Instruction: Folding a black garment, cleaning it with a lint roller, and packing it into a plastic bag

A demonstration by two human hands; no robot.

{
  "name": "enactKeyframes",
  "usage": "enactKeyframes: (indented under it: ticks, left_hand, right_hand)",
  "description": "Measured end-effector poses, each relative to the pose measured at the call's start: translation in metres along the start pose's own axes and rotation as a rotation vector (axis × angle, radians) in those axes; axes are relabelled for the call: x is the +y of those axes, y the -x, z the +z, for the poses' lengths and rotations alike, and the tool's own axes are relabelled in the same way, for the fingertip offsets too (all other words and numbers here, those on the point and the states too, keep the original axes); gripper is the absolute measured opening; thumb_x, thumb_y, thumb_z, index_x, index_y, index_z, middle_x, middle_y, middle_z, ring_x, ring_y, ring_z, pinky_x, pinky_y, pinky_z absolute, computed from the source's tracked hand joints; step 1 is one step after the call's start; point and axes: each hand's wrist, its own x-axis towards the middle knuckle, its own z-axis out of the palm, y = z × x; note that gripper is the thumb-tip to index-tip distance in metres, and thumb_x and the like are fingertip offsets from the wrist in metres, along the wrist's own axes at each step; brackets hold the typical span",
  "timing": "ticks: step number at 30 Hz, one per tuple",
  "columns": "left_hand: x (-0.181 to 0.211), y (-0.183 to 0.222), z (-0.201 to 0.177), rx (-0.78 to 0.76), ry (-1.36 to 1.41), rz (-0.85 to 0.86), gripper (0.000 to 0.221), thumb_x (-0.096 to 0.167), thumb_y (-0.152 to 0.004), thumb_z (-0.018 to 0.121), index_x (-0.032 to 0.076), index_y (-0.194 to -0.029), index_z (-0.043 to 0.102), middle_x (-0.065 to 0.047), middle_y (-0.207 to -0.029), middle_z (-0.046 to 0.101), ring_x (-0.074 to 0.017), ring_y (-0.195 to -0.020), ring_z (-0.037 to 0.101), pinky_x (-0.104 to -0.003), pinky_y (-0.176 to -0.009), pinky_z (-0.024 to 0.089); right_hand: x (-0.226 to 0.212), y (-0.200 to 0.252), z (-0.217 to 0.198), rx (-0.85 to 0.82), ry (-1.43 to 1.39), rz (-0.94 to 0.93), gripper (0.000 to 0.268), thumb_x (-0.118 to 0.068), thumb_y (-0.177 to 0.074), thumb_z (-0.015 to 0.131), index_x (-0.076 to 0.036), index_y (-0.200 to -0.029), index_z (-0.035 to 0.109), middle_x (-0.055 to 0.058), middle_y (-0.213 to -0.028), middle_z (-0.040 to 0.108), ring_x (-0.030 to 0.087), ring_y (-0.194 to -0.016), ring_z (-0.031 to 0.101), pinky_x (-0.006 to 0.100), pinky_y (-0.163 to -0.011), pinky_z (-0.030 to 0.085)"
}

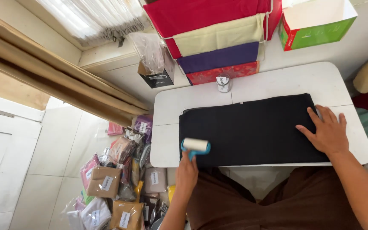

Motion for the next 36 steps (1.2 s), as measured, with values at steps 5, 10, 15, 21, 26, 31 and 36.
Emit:
enactKeyframes:
  ticks: [5,10,15,21,26,31,36]
  left_hand:
    - [0.035,-0.098,0.025,-0.056,-0.037,-0.105,0.035,0.026,-0.105,0.045,0.012,-0.136,0.042,-0.021,-0.095,0.070,-0.0427,-0.082,0.072,-0.053,-0.072,0.057]
    - [0.030,-0.164,0.052,-0.094,-0.155,-0.119,0.041,0.028,-0.106,0.043,0.010,-0.141,0.035,-0.022,-0.094,0.071,-0.0415,-0.086,0.073,-0.050,-0.074,0.059]
    - [-0.016,-0.148,-0.007,-0.268,-0.159,0.251,0.053,0.037,-0.102,0.054,0.018,-0.147,0.033,-0.034,-0.098,0.070,-0.0559,-0.093,0.068,-0.066,-0.080,0.055]
    - [-0.088,-0.179,-0.038,-0.103,-0.698,0.583,0.047,0.066,-0.095,0.051,0.033,-0.128,0.053,-0.002,-0.095,0.075,-0.0227,-0.093,0.076,-0.040,-0.073,0.061]
    - [-0.040,-0.203,-0.003,-0.198,-0.659,0.685,0.044,0.062,-0.099,0.046,0.032,-0.128,0.059,-0.004,-0.105,0.074,-0.0247,-0.101,0.073,-0.044,-0.076,0.062]
    - [0.047,-0.208,0.060,-0.174,-0.571,0.799,0.041,0.060,-0.099,0.048,0.033,-0.128,0.059,-0.006,-0.098,0.073,-0.0285,-0.092,0.075,-0.048,-0.073,0.061]
    - [0.163,-0.196,0.142,-0.259,-0.322,0.838,0.038,0.050,-0.100,0.053,0.020,-0.124,0.060,-0.014,-0.095,0.073,-0.0371,-0.089,0.075,-0.053,-0.071,0.060]
  right_hand:
    - [0.001,0.003,0.001,0.062,-0.008,-0.021,0.081,-0.068,-0.097,0.041,-0.014,-0.154,0.055,0.007,-0.165,0.046,0.028,-0.153,0.039,0.053,-0.125,0.020]
    - [0.001,-0.002,-0.004,0.030,-0.061,0.013,0.078,-0.066,-0.097,0.043,-0.014,-0.153,0.055,0.006,-0.162,0.047,0.025,-0.152,0.037,0.052,-0.124,0.018]
    - [0.001,-0.009,-0.010,-0.124,-0.127,0.124,0.083,-0.072,-0.097,0.041,-0.023,-0.163,0.038,0.007,-0.162,0.045,0.025,-0.152,0.039,0.059,-0.125,0.022]
    - [0.002,-0.010,-0.017,-0.142,-0.218,0.124,0.086,-0.069,-0.100,0.037,-0.017,-0.167,0.025,0.012,-0.160,0.045,0.027,-0.153,0.035,0.058,-0.127,0.012]
    - [0.046,0.000,-0.023,0.275,-0.464,-0.035,0.074,-0.037,-0.101,0.055,0.004,-0.159,0.035,0.028,-0.154,0.046,0.047,-0.132,0.047,0.061,-0.111,0.032]
    - [0.097,0.029,-0.001,0.401,-0.231,0.166,0.077,-0.047,-0.106,0.051,-0.001,-0.166,0.035,0.028,-0.138,0.053,0.047,-0.127,0.053,0.061,-0.110,0.034]
    - [0.094,0.026,0.003,0.347,-0.269,0.164,0.081,-0.050,-0.102,0.054,-0.003,-0.165,0.034,0.026,-0.140,0.051,0.044,-0.130,0.052,0.061,-0.109,0.037]
